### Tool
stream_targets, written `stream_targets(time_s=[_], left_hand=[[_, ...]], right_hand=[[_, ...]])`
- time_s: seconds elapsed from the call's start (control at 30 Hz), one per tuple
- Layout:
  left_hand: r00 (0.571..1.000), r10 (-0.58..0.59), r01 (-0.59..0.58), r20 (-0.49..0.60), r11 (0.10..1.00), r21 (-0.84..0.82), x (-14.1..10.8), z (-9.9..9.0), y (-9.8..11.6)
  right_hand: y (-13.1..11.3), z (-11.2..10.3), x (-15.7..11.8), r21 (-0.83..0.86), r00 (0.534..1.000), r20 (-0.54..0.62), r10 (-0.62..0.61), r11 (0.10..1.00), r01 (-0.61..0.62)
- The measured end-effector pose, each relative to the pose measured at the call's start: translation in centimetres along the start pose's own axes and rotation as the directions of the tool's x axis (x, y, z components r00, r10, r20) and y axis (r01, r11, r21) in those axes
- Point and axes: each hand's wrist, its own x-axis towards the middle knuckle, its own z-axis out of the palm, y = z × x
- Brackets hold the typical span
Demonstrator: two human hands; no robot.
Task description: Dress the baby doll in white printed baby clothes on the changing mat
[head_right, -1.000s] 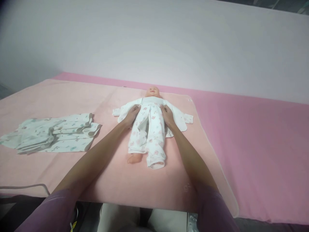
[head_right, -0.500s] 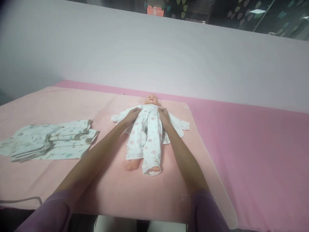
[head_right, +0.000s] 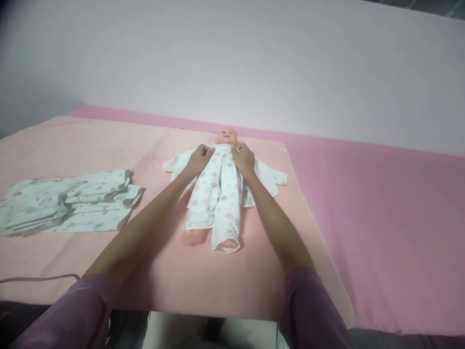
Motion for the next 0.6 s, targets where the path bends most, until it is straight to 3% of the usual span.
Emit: stream_targets(time_s=[0.1, 0.17, 0.23, 0.3, 0.33, 0.37, 0.43, 0.5, 0.6], left_hand=[[0.991, 0.128, -0.116, -0.046, 0.970, 0.212, -1.8, -1.5, 1.2], [0.971, 0.239, -0.217, -0.025, 0.914, 0.343, -4.8, -3.1, 2.2], [0.958, 0.283, -0.275, 0.042, 0.872, 0.405, -9.5, -5.2, 3.1], [0.960, 0.257, -0.279, 0.108, 0.861, 0.425, -15.0, -7.3, 3.5], [0.966, 0.222, -0.257, 0.131, 0.865, 0.431, -17.6, -8.3, 3.4], [0.968, 0.183, -0.241, 0.173, 0.871, 0.428, -20.0, -9.2, 3.1], [0.953, 0.121, -0.234, 0.278, 0.877, 0.421, -23.5, -10.2, 2.2], [0.931, 0.105, -0.261, 0.349, 0.861, 0.437, -25.3, -10.3, 1.2], [0.940, 0.140, -0.288, 0.310, 0.813, 0.506, -25.8, -9.0, 0.5]], right_hand=[[-2.5, -2.2, -2.7, -0.176, 0.981, -0.049, -0.188, 0.968, 0.177], [-4.6, -4.5, -6.5, -0.186, 0.924, 0.023, -0.381, 0.907, 0.378], [-6.3, -7.0, -11.5, -0.118, 0.809, 0.236, -0.538, 0.811, 0.573], [-7.1, -9.0, -16.9, -0.027, 0.605, 0.508, -0.613, 0.691, 0.722], [-7.0, -9.6, -19.3, -0.022, 0.542, 0.587, -0.601, 0.657, 0.753], [-6.7, -9.9, -21.4, -0.035, 0.508, 0.634, -0.583, 0.634, 0.772], [-5.6, -9.6, -24.4, -0.106, 0.521, 0.649, -0.555, 0.611, 0.784], [-4.4, -8.5, -25.9, -0.202, 0.590, 0.595, -0.546, 0.608, 0.767], [-3.2, -6.2, -26.2, -0.325, 0.677, 0.488, -0.550, 0.606, 0.726]])
